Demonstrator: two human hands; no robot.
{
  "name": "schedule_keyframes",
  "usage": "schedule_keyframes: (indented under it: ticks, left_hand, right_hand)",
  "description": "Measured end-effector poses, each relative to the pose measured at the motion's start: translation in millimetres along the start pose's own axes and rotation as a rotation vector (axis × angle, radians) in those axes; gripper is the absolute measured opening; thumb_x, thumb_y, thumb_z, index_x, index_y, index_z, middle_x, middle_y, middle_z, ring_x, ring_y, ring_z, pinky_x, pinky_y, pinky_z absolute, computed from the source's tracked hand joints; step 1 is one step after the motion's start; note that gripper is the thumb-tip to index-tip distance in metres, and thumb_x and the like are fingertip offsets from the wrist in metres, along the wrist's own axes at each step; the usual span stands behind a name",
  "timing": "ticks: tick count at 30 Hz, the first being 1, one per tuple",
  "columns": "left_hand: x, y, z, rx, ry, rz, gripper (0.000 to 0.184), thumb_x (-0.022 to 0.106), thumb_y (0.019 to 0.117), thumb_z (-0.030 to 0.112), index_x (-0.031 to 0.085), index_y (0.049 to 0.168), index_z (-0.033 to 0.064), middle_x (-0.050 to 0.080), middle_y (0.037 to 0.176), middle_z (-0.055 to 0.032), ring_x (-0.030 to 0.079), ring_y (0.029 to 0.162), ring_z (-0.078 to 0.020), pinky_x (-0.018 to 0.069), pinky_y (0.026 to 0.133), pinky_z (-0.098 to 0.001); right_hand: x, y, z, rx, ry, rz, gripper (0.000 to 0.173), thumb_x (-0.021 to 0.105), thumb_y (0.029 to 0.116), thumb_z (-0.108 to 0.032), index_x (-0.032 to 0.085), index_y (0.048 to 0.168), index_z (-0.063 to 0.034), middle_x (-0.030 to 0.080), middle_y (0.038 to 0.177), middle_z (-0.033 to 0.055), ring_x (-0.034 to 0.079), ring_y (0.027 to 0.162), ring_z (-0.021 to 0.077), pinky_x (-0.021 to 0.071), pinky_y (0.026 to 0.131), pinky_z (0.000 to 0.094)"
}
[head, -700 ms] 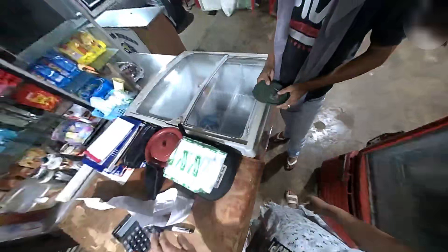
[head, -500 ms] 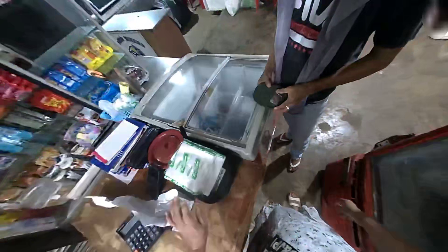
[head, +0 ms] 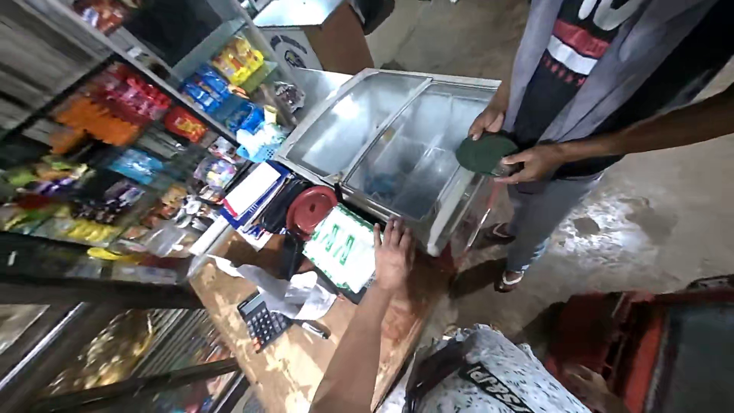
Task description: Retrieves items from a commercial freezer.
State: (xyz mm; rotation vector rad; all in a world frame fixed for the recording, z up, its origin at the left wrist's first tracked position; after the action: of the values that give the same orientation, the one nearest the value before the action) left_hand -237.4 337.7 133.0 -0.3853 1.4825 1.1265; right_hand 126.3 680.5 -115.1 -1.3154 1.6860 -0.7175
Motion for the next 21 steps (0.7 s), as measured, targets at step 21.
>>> schedule_keyframes:
  ticks: [21]
  left_hand:
    - [43.7, 90.1, -9.2, -0.271, -0.040, -0.408, 0.051, 0.058, 0.1028, 0.036, 0.058, 0.139, 0.0001, 0.046, 0.152, -0.0266, 0.036, 0.147, -0.0431, 0.0163, 0.119, -0.0682]
  right_hand:
    - [-14.4, 23.0, -17.8, 0.047, -0.009, 0.061, 0.034, 0.056, 0.1051, -0.011, 0.057, 0.131, 0.0107, 0.063, 0.122, 0.0324, 0.065, 0.110, 0.0413, 0.0500, 0.099, 0.0541]
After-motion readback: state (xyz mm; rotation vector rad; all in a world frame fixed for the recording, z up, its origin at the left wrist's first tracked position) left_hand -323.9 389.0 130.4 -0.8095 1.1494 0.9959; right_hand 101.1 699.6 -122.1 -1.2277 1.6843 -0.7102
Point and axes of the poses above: each hand's wrist, its own y-axis towards the middle knuckle, its own x-axis out of the palm, z = x × y, the point moved 5 cm from there along y, towards the middle knuckle
